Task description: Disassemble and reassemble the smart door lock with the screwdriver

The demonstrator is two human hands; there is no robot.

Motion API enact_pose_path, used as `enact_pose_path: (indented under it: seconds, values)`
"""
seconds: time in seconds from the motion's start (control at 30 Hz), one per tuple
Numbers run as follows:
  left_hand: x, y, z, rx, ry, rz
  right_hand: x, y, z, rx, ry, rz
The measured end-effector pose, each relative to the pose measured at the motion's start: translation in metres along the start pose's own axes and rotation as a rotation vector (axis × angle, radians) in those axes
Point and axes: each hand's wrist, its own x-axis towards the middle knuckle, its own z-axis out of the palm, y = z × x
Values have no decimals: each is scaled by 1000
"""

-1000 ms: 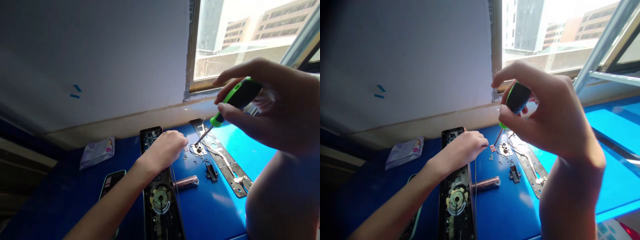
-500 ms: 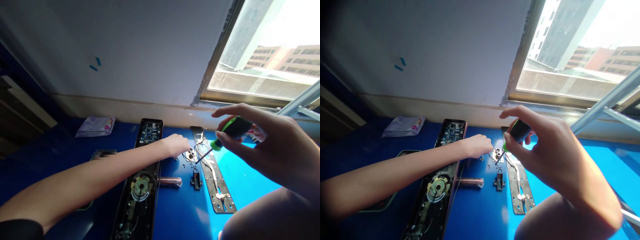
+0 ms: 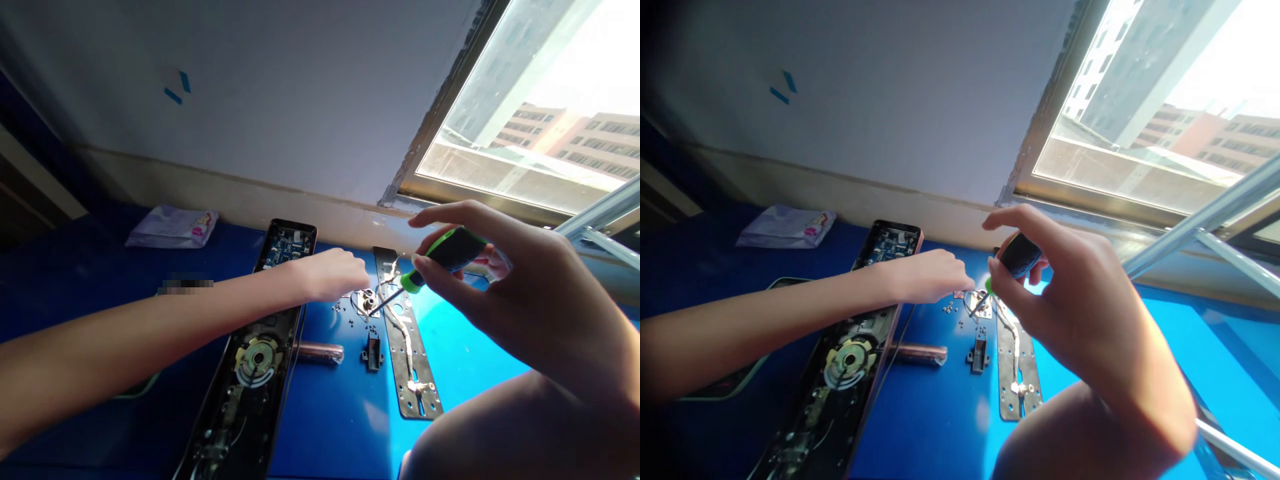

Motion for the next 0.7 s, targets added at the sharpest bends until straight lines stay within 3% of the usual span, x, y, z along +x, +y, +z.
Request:
enact_pose_path:
  seconds: [0.27,0.37,0.47,0.6,0.7]
  values:
    - [-49,-16,-12,-167,354,-116,3,-5,7,25,-36,-5]
    - [-69,-21,-3,-196,570,-191,7,-10,13,50,1,-12]
    - [-84,-22,10,-196,744,-351,13,-18,18,91,63,-12]
    - [-98,-18,27,-244,862,-559,23,-28,25,166,133,-44]
    - [-106,-16,36,-347,905,-631,28,-33,33,147,223,-20]
